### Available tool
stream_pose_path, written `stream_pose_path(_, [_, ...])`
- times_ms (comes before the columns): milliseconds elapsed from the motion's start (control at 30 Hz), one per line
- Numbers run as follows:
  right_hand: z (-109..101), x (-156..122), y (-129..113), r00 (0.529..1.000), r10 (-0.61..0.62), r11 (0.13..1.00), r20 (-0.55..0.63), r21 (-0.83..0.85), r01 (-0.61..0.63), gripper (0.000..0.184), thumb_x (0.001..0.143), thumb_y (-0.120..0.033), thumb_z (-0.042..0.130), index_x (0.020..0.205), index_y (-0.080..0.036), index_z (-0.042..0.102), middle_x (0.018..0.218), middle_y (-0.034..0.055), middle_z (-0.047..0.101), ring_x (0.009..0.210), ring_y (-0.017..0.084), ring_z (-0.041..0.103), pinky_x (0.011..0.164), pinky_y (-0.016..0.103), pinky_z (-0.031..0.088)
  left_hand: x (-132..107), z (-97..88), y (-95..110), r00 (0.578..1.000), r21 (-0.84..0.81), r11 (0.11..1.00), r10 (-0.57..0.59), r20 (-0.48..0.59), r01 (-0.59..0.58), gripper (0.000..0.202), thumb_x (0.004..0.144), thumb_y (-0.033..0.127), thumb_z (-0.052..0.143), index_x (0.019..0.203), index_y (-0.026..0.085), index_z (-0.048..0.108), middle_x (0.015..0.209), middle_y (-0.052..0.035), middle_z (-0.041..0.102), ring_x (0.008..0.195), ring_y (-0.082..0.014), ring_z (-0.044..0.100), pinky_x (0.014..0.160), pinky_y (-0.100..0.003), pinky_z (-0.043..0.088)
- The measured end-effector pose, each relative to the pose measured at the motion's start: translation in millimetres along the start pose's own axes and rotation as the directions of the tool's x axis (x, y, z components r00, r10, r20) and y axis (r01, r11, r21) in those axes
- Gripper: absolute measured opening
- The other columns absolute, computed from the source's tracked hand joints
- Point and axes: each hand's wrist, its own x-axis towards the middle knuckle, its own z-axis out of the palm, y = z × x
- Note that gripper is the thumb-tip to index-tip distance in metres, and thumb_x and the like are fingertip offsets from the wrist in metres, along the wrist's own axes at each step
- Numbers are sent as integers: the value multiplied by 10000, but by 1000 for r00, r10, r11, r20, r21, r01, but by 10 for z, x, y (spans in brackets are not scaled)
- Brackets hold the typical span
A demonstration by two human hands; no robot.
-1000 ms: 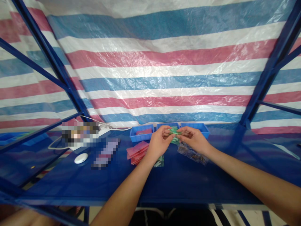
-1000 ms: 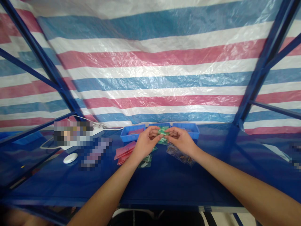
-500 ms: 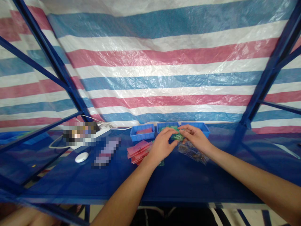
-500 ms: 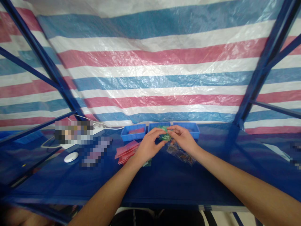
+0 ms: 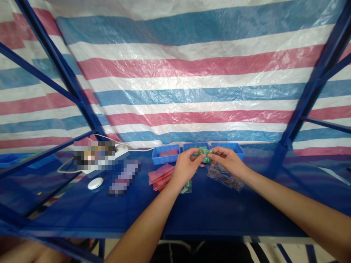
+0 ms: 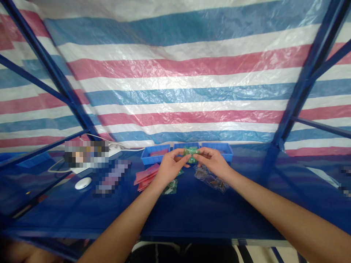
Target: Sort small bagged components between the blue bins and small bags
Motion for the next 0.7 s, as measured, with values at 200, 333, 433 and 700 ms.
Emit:
stream_pose_path(200, [7, -1, 63, 998, 59, 996, 17, 73, -60, 381, 758, -546, 850, 929, -231, 722, 864, 3, 748, 637, 171, 685, 687, 340, 587, 41, 1, -87, 1000, -101, 995, -9, 3, 9, 380, 830, 387, 807, 1099, 143, 694, 943, -89, 777, 766, -189, 742, 687, -310, 648])
stream_pose_path(333, [44, -13, 42, 998, 67, 994, -14, 88, -65, 392, 739, -536, 867, 928, -230, 710, 889, 13, 754, 628, 178, 690, 650, 341, 603, 24, 1, -71, 999, -29, 999, 28, -16, -28, 359, 886, 336, 745, 1183, 152, 659, 1016, -104, 763, 828, -204, 746, 726, -344, 654])
stream_pose_path(433, [53, -17, 8, 993, 47, 997, -108, 58, -41, 383, 760, -552, 846, 920, -237, 699, 821, 3, 733, 596, 178, 674, 602, 335, 599, -20, -10, -11, 968, 290, 935, 235, -82, -203, 332, 918, 285, 706, 1234, 187, 673, 1185, -118, 714, 1034, -235, 716, 914, -406, 622])
stream_pose_path(700, [108, -60, -95, 999, 3, 1000, -51, 7, -3, 371, 874, -604, 720, 968, -246, 726, 925, 42, 766, 749, 221, 716, 691, 363, 634, -94, 12, 137, 940, 461, 820, 317, 129, -340, 317, 959, 383, 662, 1217, 212, 728, 1137, -99, 732, 1022, -235, 692, 883, -348, 588])
